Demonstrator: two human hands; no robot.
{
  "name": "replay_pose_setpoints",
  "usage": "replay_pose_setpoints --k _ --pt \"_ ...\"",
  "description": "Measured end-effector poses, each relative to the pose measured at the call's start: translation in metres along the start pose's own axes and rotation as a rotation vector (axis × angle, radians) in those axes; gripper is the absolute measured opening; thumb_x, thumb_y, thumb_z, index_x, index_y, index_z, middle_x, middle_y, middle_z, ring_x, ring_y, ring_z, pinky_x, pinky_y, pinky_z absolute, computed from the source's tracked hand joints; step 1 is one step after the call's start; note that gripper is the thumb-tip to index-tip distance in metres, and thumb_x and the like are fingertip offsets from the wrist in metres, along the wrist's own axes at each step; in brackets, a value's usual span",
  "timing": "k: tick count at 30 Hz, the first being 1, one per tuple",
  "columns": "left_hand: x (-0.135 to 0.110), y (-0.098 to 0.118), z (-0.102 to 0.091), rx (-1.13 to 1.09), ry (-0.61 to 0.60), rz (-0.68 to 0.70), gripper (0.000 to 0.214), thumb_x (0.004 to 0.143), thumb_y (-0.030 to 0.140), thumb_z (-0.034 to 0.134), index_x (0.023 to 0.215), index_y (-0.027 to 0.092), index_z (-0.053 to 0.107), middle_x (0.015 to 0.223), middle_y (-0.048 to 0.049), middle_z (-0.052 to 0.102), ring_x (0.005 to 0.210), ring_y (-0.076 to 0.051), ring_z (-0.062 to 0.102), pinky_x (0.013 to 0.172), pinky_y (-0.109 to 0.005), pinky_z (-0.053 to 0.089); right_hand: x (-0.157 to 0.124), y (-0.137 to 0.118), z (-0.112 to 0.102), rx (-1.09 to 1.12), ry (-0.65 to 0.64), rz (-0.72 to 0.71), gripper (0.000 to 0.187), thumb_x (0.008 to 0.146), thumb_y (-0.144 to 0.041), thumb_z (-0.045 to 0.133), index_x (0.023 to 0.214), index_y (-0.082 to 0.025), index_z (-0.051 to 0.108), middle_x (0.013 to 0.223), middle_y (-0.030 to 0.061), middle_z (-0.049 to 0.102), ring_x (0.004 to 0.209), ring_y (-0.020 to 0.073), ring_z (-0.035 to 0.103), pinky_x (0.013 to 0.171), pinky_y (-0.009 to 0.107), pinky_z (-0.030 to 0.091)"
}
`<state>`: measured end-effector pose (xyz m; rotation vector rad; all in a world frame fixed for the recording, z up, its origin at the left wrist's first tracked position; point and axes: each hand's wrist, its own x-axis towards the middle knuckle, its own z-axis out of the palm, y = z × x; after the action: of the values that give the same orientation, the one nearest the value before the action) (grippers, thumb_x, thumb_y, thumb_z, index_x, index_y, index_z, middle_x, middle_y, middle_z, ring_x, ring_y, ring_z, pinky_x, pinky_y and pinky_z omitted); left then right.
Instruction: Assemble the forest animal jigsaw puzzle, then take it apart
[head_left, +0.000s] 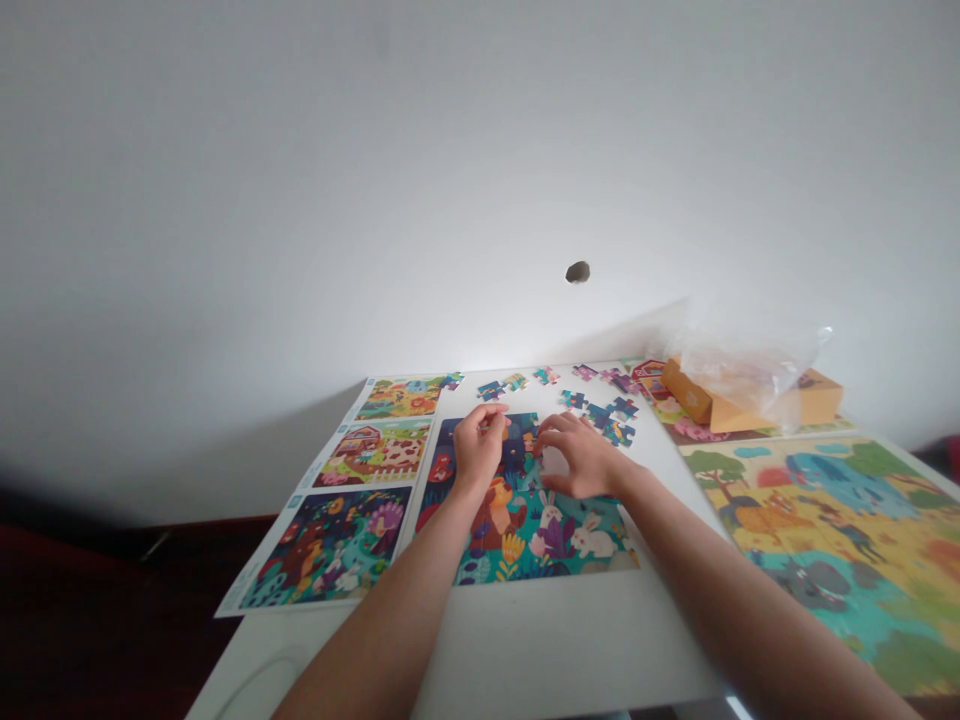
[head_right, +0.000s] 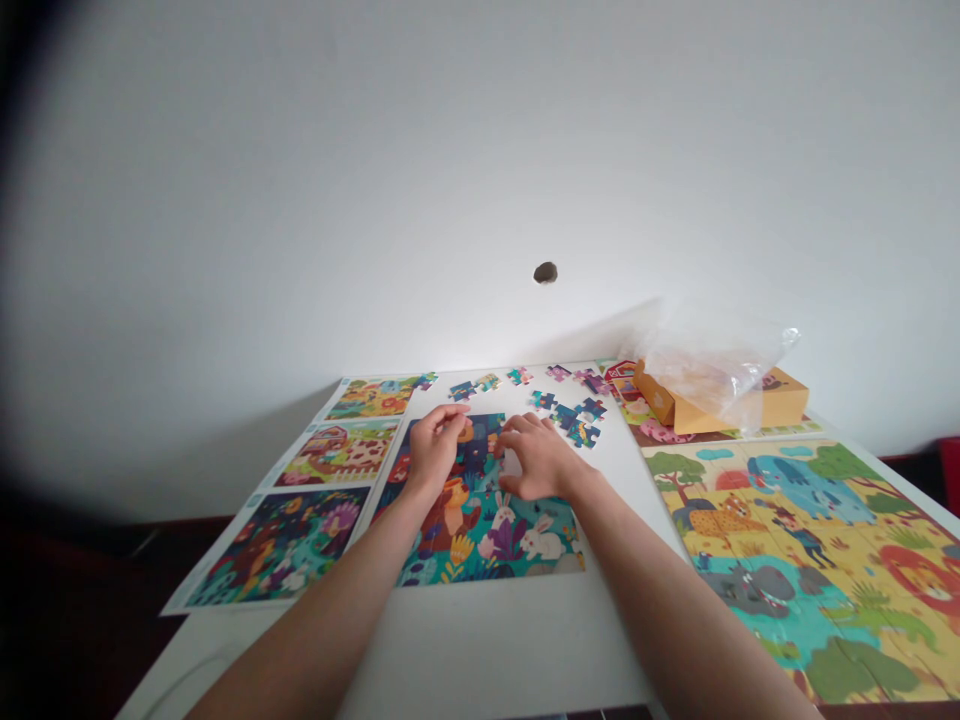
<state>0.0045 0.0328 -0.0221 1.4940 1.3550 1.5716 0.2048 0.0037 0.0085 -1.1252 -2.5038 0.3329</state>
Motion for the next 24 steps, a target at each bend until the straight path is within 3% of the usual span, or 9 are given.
replay_pose_setpoints --k 13,19,21,24 --pt "-0.003 0.008 0.001 -0.072 -0.04 -0.055 0.018 0.079 0.028 0.061 0.087 0.015 0.07 0.071 -0.0032 0.069 0.065 -0.015 0.062 0.062 -0.024 0.045 0.002 0.001 0.004 0.009 0.03 -0.002 0.04 0.062 -0.039 0.082 0.096 -0.022 0.068 0.113 0.0097 0.059 0.106 0.0295 0.051 0.093 0.043 0.039" --pt "-0.003 0.008 0.001 -0.081 -0.078 -0.092 0.019 0.076 0.025 0.061 0.09 0.016 0.07 0.073 -0.0021 0.069 0.064 -0.014 0.061 0.062 -0.024 0.046 0.005 0.0 0.004 0.241 0.078 0.005 0.023 0.073 -0.019 0.069 0.095 -0.02 0.061 0.084 0.0019 0.066 0.077 0.0177 0.059 0.075 0.031 0.044" --pt "-0.003 0.01 0.002 -0.078 -0.098 -0.095 0.02 0.076 0.025 0.061 0.092 0.016 0.07 0.073 -0.0014 0.068 0.062 -0.013 0.059 0.06 -0.024 0.045 0.007 0.002 0.006 0.345 0.146 0.042 0.016 0.076 -0.017 0.065 0.091 -0.02 0.06 0.078 0.0003 0.066 0.07 0.015 0.058 0.07 0.028 0.044" --pt "-0.005 0.016 0.002 -0.092 -0.142 -0.084 0.021 0.079 0.029 0.061 0.093 0.017 0.071 0.07 -0.0005 0.066 0.06 -0.013 0.057 0.058 -0.023 0.044 0.009 0.008 0.008 0.426 0.344 0.155 0.012 0.079 -0.022 0.064 0.09 -0.021 0.059 0.076 0.0 0.066 0.069 0.0148 0.057 0.069 0.028 0.044"
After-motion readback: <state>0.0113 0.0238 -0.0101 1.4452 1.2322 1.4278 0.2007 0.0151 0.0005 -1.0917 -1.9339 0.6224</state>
